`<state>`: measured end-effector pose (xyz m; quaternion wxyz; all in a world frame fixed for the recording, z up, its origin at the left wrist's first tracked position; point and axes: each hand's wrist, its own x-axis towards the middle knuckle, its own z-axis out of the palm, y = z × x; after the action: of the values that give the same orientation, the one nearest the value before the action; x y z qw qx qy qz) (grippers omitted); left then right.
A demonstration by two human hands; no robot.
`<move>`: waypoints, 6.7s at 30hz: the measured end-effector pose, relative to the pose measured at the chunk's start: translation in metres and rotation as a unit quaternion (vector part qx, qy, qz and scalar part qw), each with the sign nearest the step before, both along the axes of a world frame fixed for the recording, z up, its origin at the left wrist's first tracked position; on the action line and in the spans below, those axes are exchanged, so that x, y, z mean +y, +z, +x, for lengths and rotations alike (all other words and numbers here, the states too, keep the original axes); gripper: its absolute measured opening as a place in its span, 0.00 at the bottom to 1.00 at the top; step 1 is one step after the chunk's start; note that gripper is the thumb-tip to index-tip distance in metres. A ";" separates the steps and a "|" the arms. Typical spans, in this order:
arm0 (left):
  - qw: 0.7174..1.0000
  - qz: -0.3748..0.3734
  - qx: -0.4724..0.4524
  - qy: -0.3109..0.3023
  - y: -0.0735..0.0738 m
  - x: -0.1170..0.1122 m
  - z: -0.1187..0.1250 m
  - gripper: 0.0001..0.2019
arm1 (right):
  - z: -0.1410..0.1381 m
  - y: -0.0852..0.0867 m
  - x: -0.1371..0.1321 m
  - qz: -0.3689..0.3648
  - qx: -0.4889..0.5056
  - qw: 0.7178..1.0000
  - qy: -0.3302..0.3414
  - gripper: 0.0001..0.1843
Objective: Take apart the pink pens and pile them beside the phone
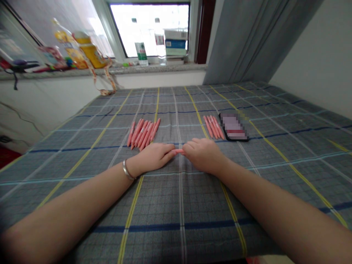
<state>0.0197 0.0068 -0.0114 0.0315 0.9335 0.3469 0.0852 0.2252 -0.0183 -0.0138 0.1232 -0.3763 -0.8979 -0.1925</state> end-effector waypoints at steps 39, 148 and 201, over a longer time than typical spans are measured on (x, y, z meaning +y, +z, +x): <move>0.900 -0.253 -0.354 0.019 -0.002 -0.011 0.016 0.12 | 0.002 -0.012 0.010 -0.354 0.331 0.873 0.042 0.18; 0.496 -0.746 -0.441 0.055 -0.005 -0.004 0.015 0.11 | 0.009 0.001 0.015 -0.569 0.764 0.283 0.110 0.38; 0.550 -0.723 -0.415 0.040 -0.007 -0.010 0.018 0.09 | 0.001 0.001 0.009 -0.557 0.761 0.315 0.104 0.26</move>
<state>0.0382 -0.0028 -0.0183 0.8331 0.4419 0.2765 0.1851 0.2267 -0.0097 -0.0128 0.5325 -0.2400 -0.3351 0.7393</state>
